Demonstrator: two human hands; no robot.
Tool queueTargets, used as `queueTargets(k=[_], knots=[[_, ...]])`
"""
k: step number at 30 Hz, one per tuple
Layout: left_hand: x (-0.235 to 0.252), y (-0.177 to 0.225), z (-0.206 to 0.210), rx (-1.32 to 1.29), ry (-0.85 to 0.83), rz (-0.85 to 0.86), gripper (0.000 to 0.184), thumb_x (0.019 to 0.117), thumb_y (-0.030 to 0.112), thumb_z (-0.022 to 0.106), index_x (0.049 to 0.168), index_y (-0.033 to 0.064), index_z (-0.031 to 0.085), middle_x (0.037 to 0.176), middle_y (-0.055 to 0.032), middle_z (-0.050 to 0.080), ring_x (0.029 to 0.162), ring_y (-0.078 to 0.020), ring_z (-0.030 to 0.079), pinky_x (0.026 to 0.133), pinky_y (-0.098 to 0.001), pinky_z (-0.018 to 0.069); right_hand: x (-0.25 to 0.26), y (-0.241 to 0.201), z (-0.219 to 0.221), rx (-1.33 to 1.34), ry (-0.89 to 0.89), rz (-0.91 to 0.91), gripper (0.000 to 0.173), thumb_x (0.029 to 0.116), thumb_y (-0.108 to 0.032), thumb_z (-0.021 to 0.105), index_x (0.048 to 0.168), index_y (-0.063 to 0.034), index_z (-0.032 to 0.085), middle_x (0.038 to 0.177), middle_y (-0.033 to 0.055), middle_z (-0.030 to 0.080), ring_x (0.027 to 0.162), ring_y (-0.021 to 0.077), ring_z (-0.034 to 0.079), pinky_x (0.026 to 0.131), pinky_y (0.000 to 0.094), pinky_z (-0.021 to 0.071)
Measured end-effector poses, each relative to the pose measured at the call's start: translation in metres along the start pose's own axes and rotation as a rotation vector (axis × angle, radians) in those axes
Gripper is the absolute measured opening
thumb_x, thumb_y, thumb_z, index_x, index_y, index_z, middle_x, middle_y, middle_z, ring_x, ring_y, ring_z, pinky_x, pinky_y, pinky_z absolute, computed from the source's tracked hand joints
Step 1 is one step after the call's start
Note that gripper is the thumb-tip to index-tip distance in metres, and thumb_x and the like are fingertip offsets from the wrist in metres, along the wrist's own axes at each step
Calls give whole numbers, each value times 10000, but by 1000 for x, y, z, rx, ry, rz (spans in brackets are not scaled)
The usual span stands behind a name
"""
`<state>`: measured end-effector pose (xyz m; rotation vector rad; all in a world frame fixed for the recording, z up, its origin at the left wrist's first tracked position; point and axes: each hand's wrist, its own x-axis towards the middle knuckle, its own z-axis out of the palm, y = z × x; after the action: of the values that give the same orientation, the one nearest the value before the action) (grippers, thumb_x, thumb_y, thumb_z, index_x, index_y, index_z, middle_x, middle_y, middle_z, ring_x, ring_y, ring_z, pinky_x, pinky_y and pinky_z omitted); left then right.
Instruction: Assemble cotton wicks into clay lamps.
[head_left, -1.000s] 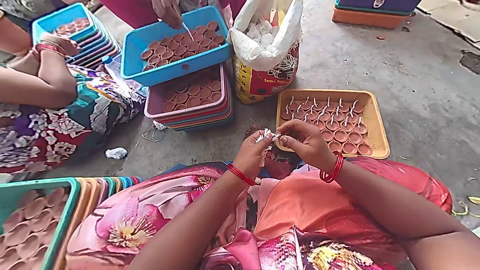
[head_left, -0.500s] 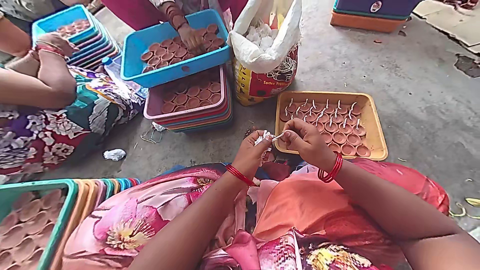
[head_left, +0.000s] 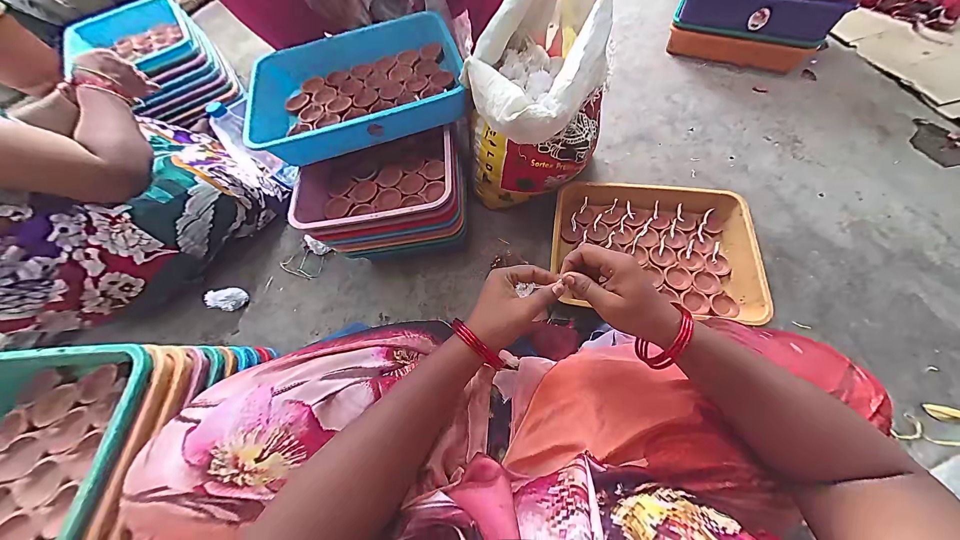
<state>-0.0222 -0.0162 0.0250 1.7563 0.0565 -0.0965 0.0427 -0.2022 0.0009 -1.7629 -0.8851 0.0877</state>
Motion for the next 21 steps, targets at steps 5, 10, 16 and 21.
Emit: queueTargets(k=[5,10,16,21], knots=[[2,-4,-3,-69,10,-4,84,944,35,655,894,78,707,813,60,657,632,14,530,595,-164,457,0,0,-3,138,-35,-41,161,996,-77,555,1098,-14,662,930,-1,673,748,8,617,674,175,546],[2,-1,-7,-68,-38,9,105,956,34,639,884,79,701,786,65,646,589,18,506,559,-150,438,3,7,-7,-84,-5,-305,198,981,-88,604,1088,10,740,990,60,716,880,47,659,796,188,557],[2,-5,-6,114,-127,61,103,979,81,599,930,58,686,880,35,662,739,3,588,685,-192,496,4,12,-4,-435,73,-541,214,987,-79,560,916,-70,761,909,89,741,862,200,699,737,347,534],[3,-10,-4,350,-238,50,231,1070,136,476,979,43,667,747,19,575,644,-29,526,626,-218,466,14,22,-19,-589,-17,-456,165,978,-29,533,930,-26,691,868,125,696,770,275,689,628,427,542]])
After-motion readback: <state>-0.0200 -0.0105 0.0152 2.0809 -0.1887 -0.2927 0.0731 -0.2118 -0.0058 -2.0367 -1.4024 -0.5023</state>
